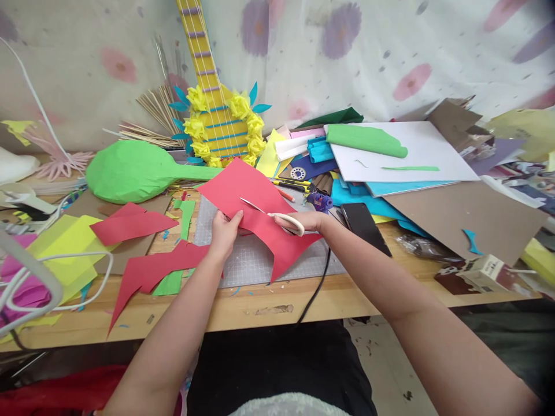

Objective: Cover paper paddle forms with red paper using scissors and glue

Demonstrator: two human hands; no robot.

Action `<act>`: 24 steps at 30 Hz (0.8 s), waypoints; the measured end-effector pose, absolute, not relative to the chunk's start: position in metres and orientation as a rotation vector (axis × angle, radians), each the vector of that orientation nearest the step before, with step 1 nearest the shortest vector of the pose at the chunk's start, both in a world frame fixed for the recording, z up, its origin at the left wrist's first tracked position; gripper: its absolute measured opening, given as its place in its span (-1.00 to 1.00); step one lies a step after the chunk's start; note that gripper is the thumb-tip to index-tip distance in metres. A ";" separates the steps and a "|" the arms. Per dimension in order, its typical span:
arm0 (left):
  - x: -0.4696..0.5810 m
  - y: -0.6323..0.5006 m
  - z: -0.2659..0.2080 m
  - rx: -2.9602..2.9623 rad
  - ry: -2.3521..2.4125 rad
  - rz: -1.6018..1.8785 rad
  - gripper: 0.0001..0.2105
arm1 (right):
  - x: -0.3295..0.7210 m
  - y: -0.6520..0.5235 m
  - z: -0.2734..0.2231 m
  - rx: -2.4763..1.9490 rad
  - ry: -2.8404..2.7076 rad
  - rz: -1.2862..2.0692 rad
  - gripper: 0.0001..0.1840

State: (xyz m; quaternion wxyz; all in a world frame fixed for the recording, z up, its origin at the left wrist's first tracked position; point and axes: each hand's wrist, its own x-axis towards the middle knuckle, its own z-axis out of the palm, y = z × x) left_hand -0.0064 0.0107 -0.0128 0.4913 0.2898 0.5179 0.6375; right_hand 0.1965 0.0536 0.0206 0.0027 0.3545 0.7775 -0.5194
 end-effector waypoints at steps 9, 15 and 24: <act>-0.006 0.010 -0.011 0.695 1.252 1.531 -0.80 | 0.196 0.055 0.022 1.192 2.357 -1.612 -0.36; -0.007 0.010 -0.010 0.682 1.261 1.512 -0.80 | 0.195 0.054 0.027 1.156 2.412 -1.569 -0.31; -0.006 0.007 -0.003 0.618 1.272 1.472 -0.89 | 0.196 0.055 0.026 1.176 2.435 -1.532 -0.29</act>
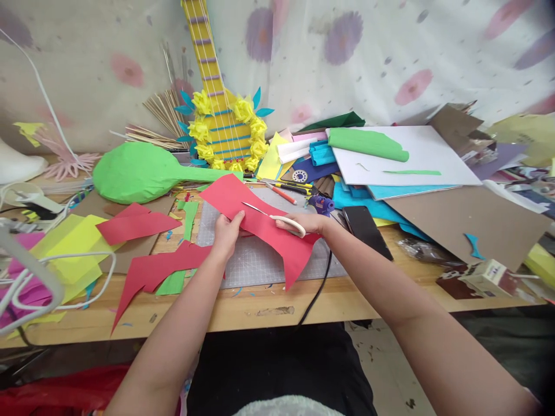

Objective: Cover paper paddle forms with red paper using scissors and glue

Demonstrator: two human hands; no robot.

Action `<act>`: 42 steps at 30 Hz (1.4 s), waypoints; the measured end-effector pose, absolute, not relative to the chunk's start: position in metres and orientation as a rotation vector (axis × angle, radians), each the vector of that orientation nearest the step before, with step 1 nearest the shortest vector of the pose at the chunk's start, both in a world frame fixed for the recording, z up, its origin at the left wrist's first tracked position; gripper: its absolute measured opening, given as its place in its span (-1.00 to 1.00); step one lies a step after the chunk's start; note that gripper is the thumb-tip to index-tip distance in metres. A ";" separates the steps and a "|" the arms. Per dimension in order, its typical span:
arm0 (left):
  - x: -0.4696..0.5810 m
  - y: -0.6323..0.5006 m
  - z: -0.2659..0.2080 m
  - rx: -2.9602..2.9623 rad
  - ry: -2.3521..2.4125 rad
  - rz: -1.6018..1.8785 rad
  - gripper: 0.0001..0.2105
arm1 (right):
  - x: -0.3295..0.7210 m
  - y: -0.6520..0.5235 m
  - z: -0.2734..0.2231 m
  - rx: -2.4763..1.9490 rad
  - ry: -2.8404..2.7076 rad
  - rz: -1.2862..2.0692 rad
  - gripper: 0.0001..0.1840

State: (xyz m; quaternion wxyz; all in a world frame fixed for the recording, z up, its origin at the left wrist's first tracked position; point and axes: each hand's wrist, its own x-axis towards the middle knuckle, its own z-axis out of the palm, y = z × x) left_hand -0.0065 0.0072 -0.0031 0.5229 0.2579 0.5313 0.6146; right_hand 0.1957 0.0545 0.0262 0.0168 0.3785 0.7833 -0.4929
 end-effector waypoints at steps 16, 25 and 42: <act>-0.008 0.009 -0.004 0.591 1.304 1.493 -0.92 | 0.188 0.051 0.022 1.215 2.319 -1.650 -0.27; -0.009 0.010 -0.006 0.605 1.316 1.516 -0.94 | 0.191 0.058 0.013 1.244 2.431 -1.602 -0.29; -0.009 0.010 -0.005 0.579 1.276 1.495 -0.91 | 0.190 0.060 0.019 1.255 2.383 -1.600 -0.42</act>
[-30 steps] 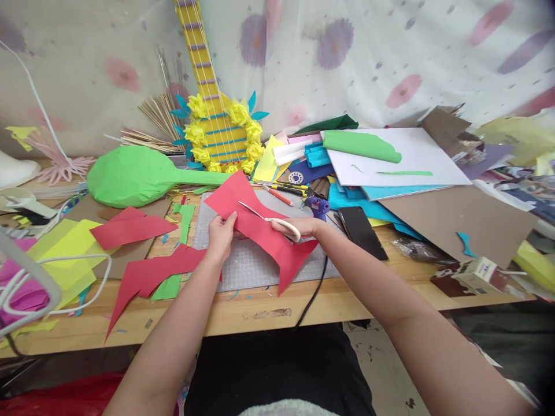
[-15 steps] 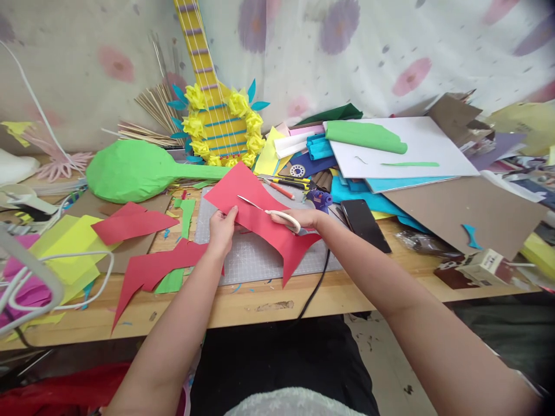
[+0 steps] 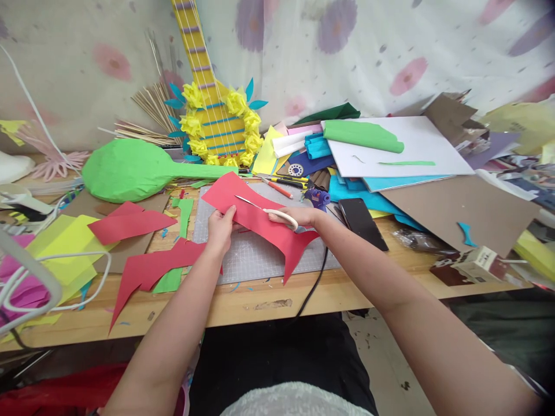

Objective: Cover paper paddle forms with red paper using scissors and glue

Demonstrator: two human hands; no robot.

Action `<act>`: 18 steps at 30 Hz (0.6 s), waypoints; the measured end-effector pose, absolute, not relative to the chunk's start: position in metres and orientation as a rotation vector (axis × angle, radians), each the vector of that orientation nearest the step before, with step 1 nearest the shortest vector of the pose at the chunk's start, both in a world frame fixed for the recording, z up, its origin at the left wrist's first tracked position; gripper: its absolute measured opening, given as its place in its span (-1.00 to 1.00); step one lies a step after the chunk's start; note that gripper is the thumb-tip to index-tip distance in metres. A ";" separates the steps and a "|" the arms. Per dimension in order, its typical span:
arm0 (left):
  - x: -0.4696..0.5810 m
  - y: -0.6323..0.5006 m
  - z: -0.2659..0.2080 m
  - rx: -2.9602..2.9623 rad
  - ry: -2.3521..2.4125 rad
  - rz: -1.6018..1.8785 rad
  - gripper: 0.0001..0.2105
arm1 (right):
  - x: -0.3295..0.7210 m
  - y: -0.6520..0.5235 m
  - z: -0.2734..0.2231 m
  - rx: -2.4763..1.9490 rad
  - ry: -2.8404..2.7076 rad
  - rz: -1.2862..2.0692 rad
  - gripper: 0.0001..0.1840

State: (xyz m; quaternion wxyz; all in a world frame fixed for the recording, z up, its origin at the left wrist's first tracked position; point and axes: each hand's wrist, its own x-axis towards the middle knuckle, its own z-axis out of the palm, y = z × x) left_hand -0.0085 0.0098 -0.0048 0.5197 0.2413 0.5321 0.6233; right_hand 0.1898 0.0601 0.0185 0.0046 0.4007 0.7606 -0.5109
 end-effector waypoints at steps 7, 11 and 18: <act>-0.005 0.008 -0.004 0.598 1.260 1.469 -0.91 | 0.180 0.060 0.015 1.235 2.286 -1.800 -0.40; -0.004 0.007 -0.003 0.590 1.261 1.468 -0.94 | 0.174 0.064 0.013 1.113 2.353 -1.848 -0.37; -0.005 0.008 -0.003 0.592 1.258 1.449 -0.89 | 0.174 0.067 0.013 1.130 2.429 -1.745 -0.36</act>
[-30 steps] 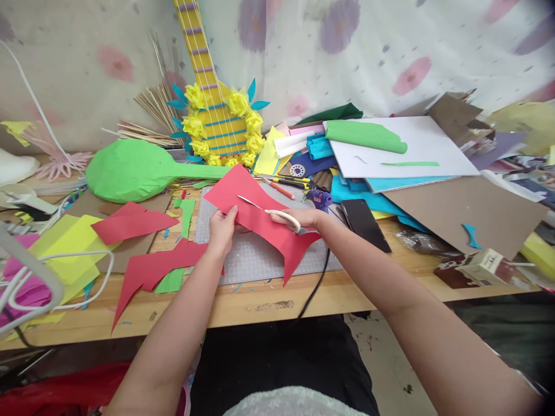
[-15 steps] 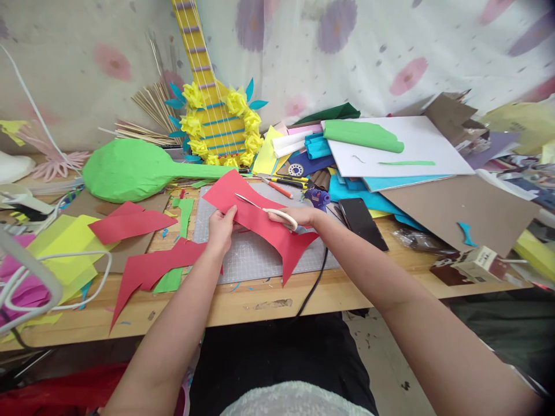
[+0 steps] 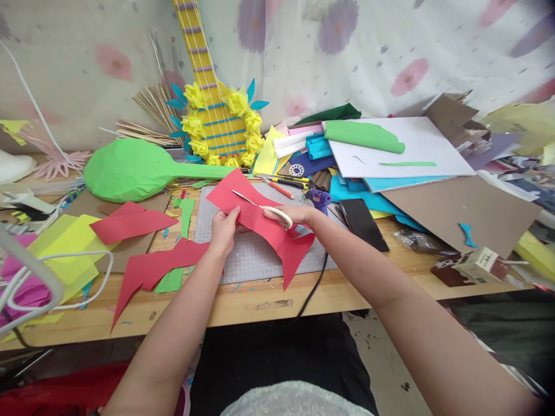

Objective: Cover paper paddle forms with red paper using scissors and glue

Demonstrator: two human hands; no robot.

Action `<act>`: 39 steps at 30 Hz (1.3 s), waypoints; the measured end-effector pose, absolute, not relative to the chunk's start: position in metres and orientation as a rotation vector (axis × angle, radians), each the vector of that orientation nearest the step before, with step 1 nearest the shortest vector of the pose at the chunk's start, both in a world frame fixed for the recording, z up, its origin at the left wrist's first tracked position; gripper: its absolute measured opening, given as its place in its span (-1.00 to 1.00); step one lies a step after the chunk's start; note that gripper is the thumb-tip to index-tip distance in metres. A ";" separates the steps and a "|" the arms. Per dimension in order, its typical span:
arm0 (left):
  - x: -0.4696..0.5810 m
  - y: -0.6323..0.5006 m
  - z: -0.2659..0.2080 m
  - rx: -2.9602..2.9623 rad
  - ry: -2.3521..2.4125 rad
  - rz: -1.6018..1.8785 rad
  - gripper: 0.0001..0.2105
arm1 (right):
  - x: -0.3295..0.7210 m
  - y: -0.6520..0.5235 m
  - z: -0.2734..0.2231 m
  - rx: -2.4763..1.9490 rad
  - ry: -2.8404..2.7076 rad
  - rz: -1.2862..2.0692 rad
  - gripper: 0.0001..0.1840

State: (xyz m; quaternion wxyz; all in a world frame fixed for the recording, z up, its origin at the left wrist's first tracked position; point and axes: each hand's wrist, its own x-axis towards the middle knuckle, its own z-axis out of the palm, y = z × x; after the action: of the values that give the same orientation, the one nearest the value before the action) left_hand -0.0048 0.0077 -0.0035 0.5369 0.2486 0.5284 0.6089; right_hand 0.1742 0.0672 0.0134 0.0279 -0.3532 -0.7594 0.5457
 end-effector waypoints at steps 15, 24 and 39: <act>-0.010 0.016 -0.012 0.494 1.290 1.611 -0.98 | 0.174 0.057 0.015 -0.927 -2.093 2.032 -0.41; -0.048 0.047 0.020 0.525 1.280 1.471 -0.93 | 0.188 0.060 0.010 -0.663 -2.260 2.073 -0.31; -0.073 0.048 0.062 1.175 1.375 0.453 -0.82 | 0.193 0.043 0.007 -0.778 -2.186 2.082 -0.26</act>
State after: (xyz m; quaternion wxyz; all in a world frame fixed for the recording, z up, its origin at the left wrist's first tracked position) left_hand -0.0726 0.0482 0.0623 0.5959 0.5060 0.5923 0.1953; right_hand 0.1930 0.0435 0.0073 0.0121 -0.2495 -0.7013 0.6677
